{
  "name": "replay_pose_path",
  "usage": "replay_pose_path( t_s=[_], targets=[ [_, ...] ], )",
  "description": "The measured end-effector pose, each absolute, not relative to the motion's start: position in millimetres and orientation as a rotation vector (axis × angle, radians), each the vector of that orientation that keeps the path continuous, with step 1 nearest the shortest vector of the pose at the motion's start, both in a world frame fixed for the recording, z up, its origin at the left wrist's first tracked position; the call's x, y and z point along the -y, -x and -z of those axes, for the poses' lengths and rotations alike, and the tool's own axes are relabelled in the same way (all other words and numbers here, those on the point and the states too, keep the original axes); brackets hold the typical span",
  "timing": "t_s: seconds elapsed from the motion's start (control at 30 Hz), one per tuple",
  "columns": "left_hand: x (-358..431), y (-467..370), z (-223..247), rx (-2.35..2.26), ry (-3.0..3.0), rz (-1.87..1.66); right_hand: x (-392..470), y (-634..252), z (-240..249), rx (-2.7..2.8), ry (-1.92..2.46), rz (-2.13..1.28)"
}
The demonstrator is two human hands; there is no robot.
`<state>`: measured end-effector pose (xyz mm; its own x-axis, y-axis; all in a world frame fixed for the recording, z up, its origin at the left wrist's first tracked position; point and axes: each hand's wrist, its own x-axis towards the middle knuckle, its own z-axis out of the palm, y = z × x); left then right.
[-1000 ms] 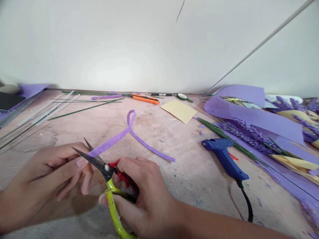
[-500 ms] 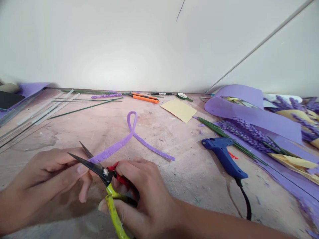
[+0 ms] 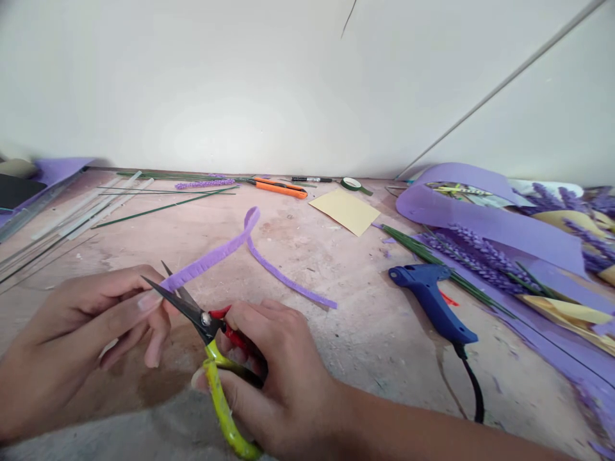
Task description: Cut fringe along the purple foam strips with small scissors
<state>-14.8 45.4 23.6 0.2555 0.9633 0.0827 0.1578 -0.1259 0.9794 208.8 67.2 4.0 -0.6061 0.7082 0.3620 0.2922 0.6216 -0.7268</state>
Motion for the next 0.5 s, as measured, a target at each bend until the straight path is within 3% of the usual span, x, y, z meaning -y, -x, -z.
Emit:
replay_pose_path(
  t_s=[0.5],
  targets=[
    [-43.8,15.7,-19.9,-1.1,-1.669,-0.948,-68.0,-210.4,1.9,2.234,0.718,-0.765]
  ],
)
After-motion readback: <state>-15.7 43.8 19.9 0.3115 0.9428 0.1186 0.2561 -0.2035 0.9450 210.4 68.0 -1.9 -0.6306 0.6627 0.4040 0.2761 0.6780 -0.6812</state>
